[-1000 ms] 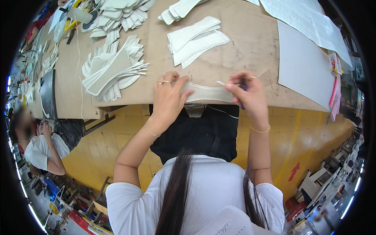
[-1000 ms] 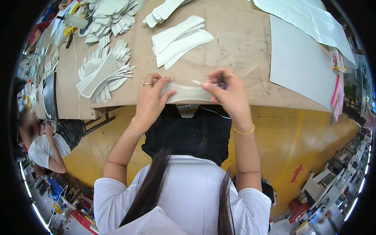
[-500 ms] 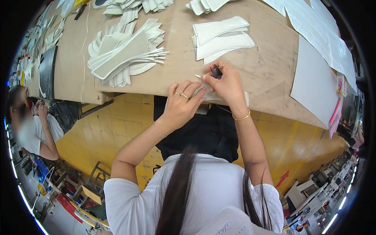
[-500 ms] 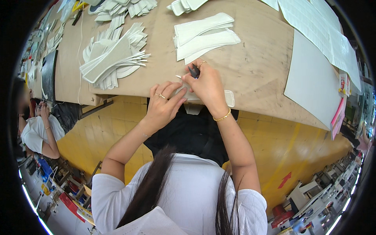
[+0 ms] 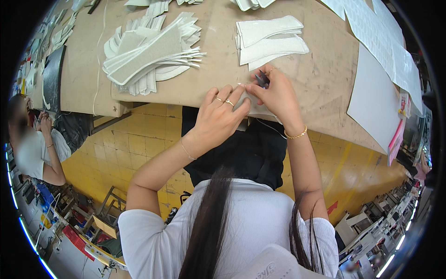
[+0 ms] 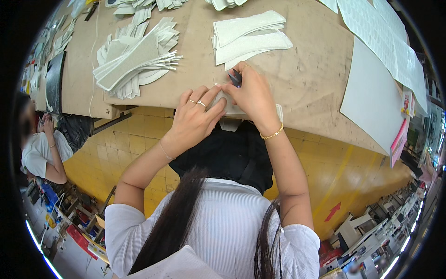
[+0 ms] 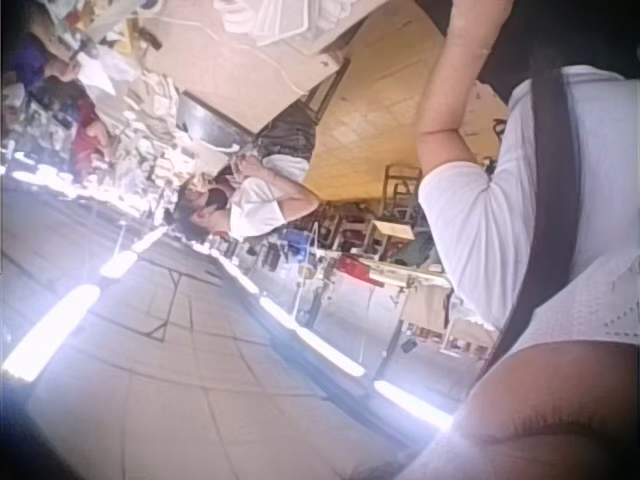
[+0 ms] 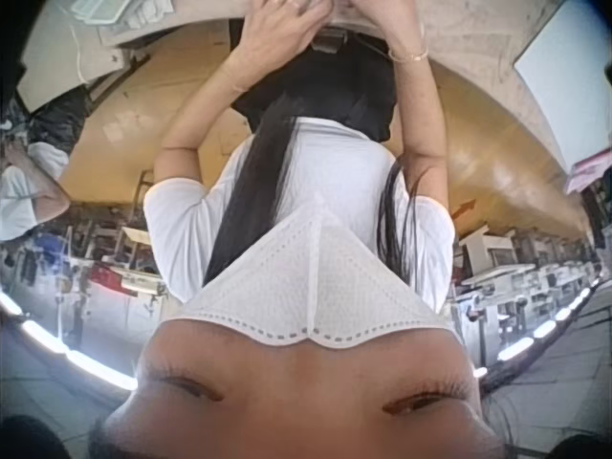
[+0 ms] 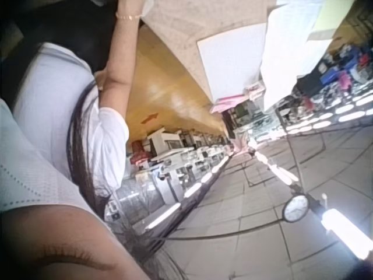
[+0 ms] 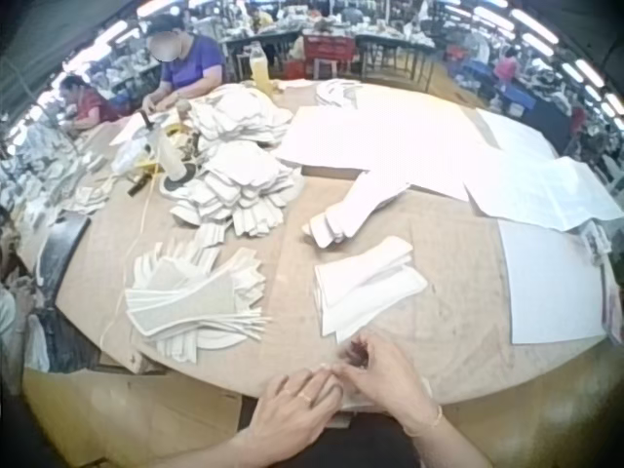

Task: The person repeatedly picks up white fabric pieces from a table, trims their edges with small scissors, and places the trimmed pieces into a separate pile. The process is continuous and repetitive throughout the clip.

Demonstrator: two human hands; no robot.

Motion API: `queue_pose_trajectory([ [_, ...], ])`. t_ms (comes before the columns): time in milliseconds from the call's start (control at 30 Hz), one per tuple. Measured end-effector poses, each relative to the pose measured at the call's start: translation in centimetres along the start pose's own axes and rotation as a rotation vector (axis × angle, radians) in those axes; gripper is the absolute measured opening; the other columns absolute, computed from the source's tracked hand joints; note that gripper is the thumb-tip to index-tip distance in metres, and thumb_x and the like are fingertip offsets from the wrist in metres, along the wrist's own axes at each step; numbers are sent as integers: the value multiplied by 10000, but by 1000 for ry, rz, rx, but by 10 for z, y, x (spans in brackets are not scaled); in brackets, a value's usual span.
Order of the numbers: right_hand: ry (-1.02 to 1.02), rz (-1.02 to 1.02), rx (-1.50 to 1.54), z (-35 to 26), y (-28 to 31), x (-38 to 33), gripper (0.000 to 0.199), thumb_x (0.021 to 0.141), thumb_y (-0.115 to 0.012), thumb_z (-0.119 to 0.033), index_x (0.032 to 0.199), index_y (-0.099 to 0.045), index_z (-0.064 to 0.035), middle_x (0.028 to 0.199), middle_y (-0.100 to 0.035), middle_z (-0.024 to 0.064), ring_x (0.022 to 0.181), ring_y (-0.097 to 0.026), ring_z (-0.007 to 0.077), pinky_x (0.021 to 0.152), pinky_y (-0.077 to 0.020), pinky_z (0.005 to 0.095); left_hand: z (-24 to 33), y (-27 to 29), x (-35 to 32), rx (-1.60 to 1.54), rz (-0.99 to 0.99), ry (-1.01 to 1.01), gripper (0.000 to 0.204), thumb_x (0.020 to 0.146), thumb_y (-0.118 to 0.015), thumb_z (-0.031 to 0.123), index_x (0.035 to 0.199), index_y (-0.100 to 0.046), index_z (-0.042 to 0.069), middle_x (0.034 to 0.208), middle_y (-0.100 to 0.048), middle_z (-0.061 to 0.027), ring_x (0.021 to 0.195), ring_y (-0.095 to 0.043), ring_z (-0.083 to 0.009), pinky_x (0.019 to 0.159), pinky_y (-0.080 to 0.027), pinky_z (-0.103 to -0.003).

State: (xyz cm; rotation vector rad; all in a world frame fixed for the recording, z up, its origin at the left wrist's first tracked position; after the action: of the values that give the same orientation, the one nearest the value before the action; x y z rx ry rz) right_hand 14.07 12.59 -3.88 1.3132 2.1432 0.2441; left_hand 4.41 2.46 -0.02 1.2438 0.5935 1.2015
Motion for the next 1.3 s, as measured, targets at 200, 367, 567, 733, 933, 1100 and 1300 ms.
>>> queue_pose_trajectory([
  [200,-76,10,32,20,26,-23,276,859,-800,-103,1048,-635,12,757,-623,39,549,-599,106,535,-479,275,2,-2,2,64,-64,-32,343,912,-720,218,1233,-646,125,1345,-621,-122,1187,-572,-286,1023,-407,-445],
  [367,-133,45,119,39,34,-34,279,864,-789,-110,1069,-633,1,763,-632,49,549,-595,118,544,-484,286,2,-1,8,28,-84,-10,470,904,-720,240,1328,-621,60,1328,-625,-128,1173,-574,-286,1027,-414,-446],
  [567,-127,59,75,41,31,-35,286,856,-772,-111,1081,-623,-17,796,-648,74,590,-607,142,577,-499,317,3,-1,10,39,-68,10,536,884,-721,244,1359,-610,22,1315,-622,-127,1157,-574,-283,1018,-425,-437],
  [733,-68,93,23,41,33,-32,321,820,-781,-127,1078,-620,-25,829,-681,101,676,-642,208,686,-529,347,4,-2,12,36,-70,2,522,876,-715,235,1353,-626,43,1297,-620,-133,1145,-573,-292,1012,-431,-440],
  [933,-97,79,-9,40,32,-29,328,811,-779,-130,1089,-627,-42,876,-714,142,769,-695,275,741,-543,384,9,-5,13,53,-97,-22,503,861,-716,219,1353,-650,135,1293,-613,-154,1141,-561,-326,997,-421,-460],
  [1100,-54,91,-101,31,31,-28,312,812,-780,-125,1069,-622,-47,876,-722,164,819,-715,349,746,-548,423,14,2,14,70,-64,25,494,851,-709,181,1341,-658,154,1302,-598,-149,1148,-555,-329,1004,-404,-462],
  [1300,132,181,-321,23,38,-31,320,831,-817,-117,1063,-613,-35,744,-609,54,618,-607,136,567,-488,322,36,-20,19,8,-35,-3,565,818,-722,170,1342,-610,-6,1280,-622,-130,1252,-560,-263,1065,-396,-475],
])
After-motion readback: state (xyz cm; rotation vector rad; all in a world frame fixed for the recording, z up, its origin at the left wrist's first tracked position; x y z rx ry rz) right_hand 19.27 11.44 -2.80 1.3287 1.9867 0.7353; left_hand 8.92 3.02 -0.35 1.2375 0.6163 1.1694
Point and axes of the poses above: each hand's wrist, its own x-axis towards the middle knuckle, its own y-axis out of the back of the hand, z = x × y, the point moved 10 cm from there along x, towards the middle knuckle
